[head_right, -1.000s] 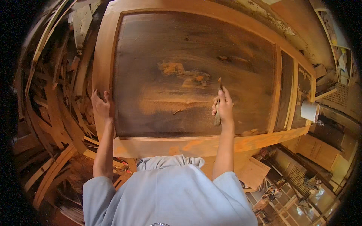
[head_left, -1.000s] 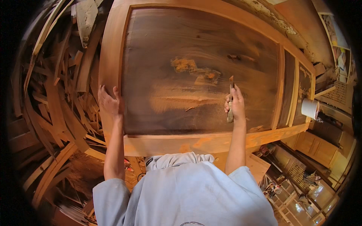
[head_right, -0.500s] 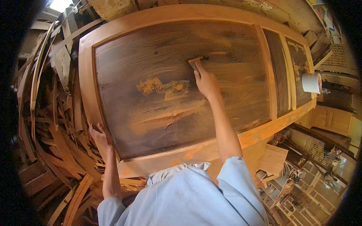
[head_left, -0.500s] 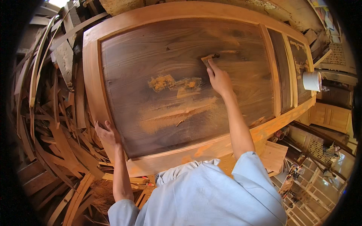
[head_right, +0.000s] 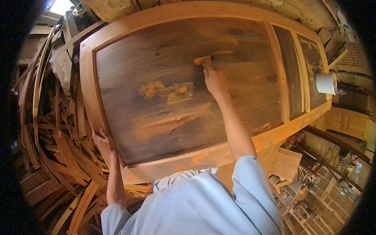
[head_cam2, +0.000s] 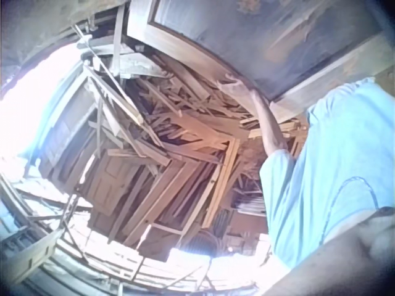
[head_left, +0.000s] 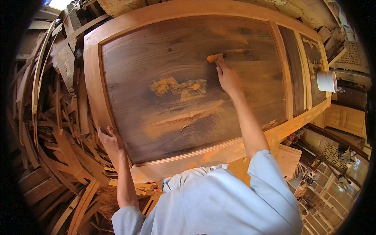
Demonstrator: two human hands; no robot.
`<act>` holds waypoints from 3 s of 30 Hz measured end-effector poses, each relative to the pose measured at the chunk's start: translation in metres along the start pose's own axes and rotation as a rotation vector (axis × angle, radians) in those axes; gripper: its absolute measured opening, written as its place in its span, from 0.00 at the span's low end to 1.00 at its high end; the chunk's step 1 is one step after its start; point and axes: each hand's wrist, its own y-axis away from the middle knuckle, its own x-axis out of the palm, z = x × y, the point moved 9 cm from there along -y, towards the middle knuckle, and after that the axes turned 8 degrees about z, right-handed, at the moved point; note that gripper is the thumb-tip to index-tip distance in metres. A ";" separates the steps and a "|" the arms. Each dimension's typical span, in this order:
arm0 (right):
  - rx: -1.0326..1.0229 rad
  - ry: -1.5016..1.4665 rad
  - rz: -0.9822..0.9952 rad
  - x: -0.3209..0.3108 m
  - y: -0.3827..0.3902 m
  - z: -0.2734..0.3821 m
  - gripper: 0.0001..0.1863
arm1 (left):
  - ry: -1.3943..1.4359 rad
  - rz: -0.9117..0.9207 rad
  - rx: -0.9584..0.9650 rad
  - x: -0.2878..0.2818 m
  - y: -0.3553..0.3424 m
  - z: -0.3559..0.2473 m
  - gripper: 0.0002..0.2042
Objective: The person applies wood filler to gaps and imperfections on a wooden door using a putty knife, repeatedly dipping the tool into a bucket of filler and spreading it across the wooden surface.
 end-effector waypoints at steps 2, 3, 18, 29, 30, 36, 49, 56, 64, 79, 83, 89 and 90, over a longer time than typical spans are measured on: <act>-0.051 -0.030 -0.119 0.003 0.008 -0.009 0.22 | 0.022 -0.017 -0.004 -0.001 -0.002 -0.005 0.40; -0.052 -0.030 -0.115 0.010 0.008 -0.022 0.22 | 0.039 -0.022 -0.009 -0.003 -0.001 -0.006 0.41; 0.016 -0.145 -0.039 -0.007 0.014 -0.026 0.23 | 0.039 0.001 -0.007 -0.010 0.003 -0.018 0.42; -0.134 0.032 0.078 -0.018 -0.046 -0.012 0.20 | -0.001 0.031 0.007 -0.007 0.000 -0.016 0.41; -0.136 0.035 0.081 -0.013 -0.045 -0.026 0.20 | -0.009 0.030 0.017 -0.007 -0.001 -0.019 0.41; -0.130 0.387 0.454 -0.007 -0.028 -0.006 0.21 | 0.008 -0.031 0.035 -0.008 0.000 0.000 0.38; -0.004 0.346 0.522 0.010 -0.016 0.025 0.22 | 0.020 -0.036 0.011 -0.004 0.001 -0.002 0.37; -0.085 0.032 0.004 -0.017 -0.016 0.008 0.24 | -0.016 -0.030 0.045 -0.008 -0.001 -0.014 0.37; 0.010 0.039 -0.144 0.018 0.012 0.004 0.23 | 0.001 -0.008 0.023 -0.005 0.002 -0.014 0.37; -0.081 -0.097 -0.164 0.010 0.010 -0.021 0.21 | -0.005 -0.010 -0.010 -0.006 0.000 -0.010 0.37; -0.057 -0.121 0.048 -0.002 -0.010 -0.034 0.20 | -0.003 -0.045 0.034 -0.009 -0.001 -0.010 0.34; 0.124 -0.008 0.202 -0.021 -0.064 -0.023 0.22 | -0.006 -0.085 0.076 -0.008 -0.004 -0.003 0.30; 0.059 0.141 0.139 -0.017 -0.072 -0.037 0.22 | 0.003 -0.094 0.081 -0.004 -0.003 -0.006 0.29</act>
